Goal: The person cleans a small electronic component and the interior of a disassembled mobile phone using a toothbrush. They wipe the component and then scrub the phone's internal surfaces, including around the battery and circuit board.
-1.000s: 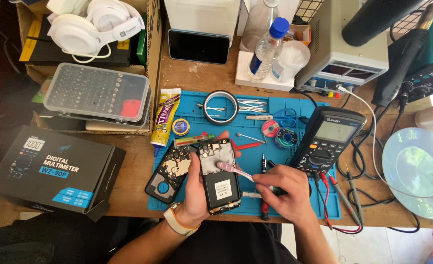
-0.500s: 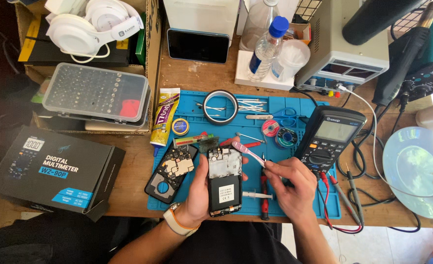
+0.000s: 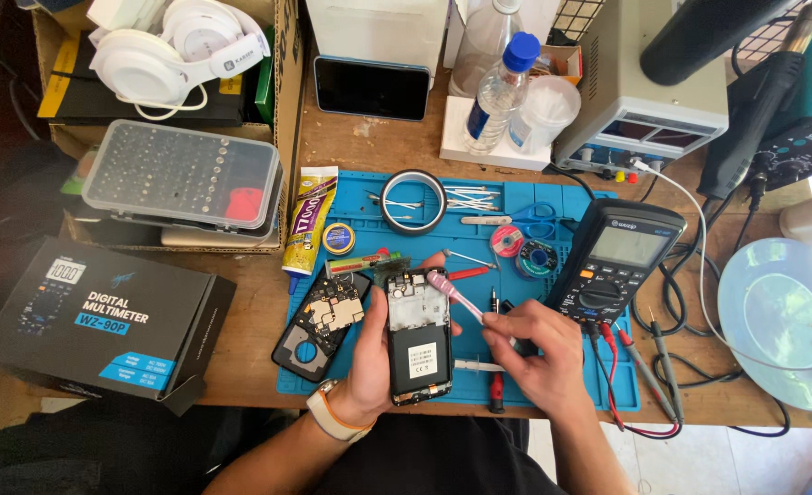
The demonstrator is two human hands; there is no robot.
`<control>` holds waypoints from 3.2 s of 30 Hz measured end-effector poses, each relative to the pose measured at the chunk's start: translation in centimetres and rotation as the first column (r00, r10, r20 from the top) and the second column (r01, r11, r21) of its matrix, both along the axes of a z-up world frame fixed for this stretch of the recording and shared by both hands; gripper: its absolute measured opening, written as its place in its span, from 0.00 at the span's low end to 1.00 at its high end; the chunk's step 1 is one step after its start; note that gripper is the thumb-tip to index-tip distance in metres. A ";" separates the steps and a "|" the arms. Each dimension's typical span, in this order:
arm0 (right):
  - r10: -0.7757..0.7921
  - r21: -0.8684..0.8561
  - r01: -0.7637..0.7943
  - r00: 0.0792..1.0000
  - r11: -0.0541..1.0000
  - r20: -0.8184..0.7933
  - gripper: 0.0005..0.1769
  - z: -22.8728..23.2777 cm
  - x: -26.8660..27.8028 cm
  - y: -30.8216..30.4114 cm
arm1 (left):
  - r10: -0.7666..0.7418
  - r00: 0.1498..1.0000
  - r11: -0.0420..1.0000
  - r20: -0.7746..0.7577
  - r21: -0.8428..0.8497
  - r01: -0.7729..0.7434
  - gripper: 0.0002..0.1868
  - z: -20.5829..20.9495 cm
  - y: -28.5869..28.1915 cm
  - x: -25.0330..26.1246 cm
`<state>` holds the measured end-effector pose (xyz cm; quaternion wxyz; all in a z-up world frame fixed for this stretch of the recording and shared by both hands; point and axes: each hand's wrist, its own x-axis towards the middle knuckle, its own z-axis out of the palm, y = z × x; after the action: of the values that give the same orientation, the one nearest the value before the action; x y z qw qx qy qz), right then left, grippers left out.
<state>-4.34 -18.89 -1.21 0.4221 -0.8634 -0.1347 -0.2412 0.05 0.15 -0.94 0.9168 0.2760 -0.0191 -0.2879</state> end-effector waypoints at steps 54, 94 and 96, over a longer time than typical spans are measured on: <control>-0.052 0.121 0.091 0.956 0.988 -0.287 0.06 -0.5 -1.3 1.1 | -0.007 0.992 0.987 -0.127 -0.160 -0.013 0.35 -1.0 -0.1 -0.3; 0.253 0.048 -0.250 0.962 0.967 -0.100 0.05 1.7 0.2 0.3 | 0.024 0.996 0.996 -0.084 -0.086 -0.031 0.39 -0.8 -0.3 0.0; 0.279 0.077 -0.273 0.957 0.959 -0.075 0.04 1.5 0.3 0.4 | -0.020 1.000 0.997 -0.019 -0.073 0.018 0.38 -0.5 0.0 0.1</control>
<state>-4.08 -18.52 0.26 0.4853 -0.8312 -0.2277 -0.1473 0.16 0.20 -1.42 0.9237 0.2392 -0.0232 -0.2984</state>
